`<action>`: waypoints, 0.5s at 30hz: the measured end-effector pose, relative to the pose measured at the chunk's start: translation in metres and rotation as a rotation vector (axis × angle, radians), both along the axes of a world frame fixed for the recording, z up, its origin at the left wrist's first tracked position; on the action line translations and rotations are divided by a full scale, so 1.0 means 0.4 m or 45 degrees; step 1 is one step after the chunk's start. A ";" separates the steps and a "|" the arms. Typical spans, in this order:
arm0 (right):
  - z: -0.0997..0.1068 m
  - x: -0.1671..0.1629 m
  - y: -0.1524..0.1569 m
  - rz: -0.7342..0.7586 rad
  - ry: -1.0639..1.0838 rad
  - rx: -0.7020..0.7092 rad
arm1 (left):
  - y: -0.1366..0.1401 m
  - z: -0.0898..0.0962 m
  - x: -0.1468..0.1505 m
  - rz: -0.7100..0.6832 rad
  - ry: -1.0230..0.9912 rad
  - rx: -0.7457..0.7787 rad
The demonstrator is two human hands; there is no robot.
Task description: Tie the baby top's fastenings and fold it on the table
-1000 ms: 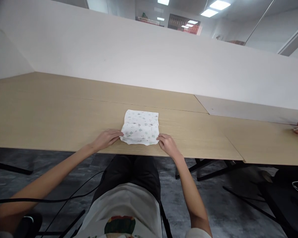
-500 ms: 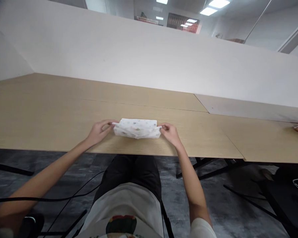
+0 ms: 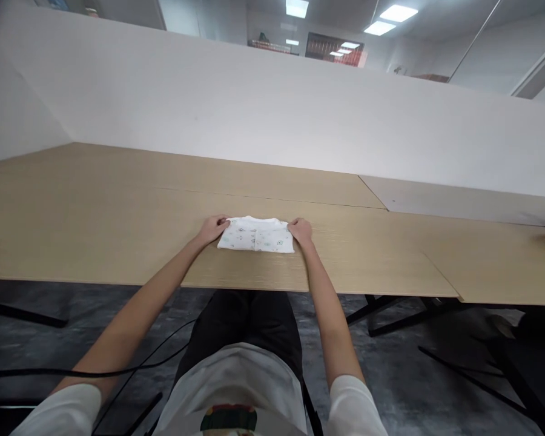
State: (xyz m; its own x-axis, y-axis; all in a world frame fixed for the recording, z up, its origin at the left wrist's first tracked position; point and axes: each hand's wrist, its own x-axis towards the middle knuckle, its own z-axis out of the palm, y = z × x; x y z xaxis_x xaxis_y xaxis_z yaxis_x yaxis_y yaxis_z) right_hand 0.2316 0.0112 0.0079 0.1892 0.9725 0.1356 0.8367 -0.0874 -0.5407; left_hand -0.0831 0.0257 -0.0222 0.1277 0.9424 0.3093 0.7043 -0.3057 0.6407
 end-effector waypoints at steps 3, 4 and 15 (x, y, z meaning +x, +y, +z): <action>-0.008 0.003 -0.001 0.009 -0.005 0.007 | -0.003 -0.001 -0.002 0.011 -0.033 0.088; -0.009 0.007 0.000 0.001 -0.015 0.012 | -0.004 0.001 -0.003 0.041 -0.049 0.120; -0.024 0.061 0.012 -0.104 -0.124 0.070 | 0.002 -0.004 -0.023 0.179 -0.178 0.116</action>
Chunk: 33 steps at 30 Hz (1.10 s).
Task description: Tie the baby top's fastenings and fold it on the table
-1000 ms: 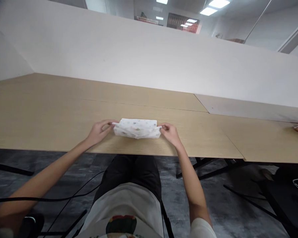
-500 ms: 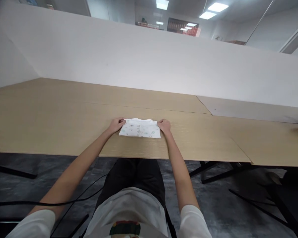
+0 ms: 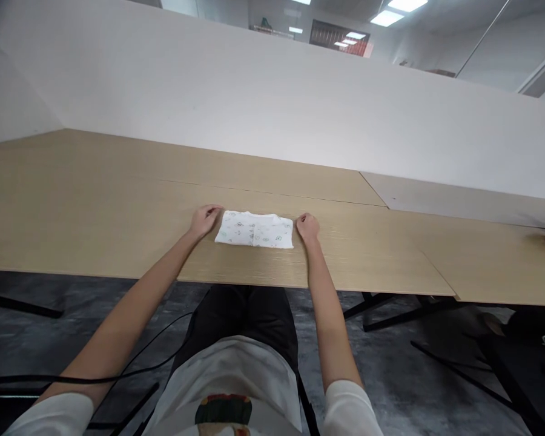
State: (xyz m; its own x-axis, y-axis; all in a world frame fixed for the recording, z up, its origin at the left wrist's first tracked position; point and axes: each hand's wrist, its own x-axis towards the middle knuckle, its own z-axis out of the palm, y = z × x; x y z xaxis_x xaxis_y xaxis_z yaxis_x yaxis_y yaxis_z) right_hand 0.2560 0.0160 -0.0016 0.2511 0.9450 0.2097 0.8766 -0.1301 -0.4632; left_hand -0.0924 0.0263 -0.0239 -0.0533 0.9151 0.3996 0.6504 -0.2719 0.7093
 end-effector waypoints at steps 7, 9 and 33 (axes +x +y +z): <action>0.003 -0.010 -0.009 0.054 -0.073 0.006 | -0.009 0.000 0.003 -0.254 -0.045 -0.075; 0.005 -0.010 -0.011 0.058 -0.088 0.002 | -0.009 0.001 0.002 -0.261 -0.036 -0.116; -0.016 -0.011 0.001 0.439 0.300 0.112 | -0.004 -0.004 0.000 -0.209 0.010 -0.112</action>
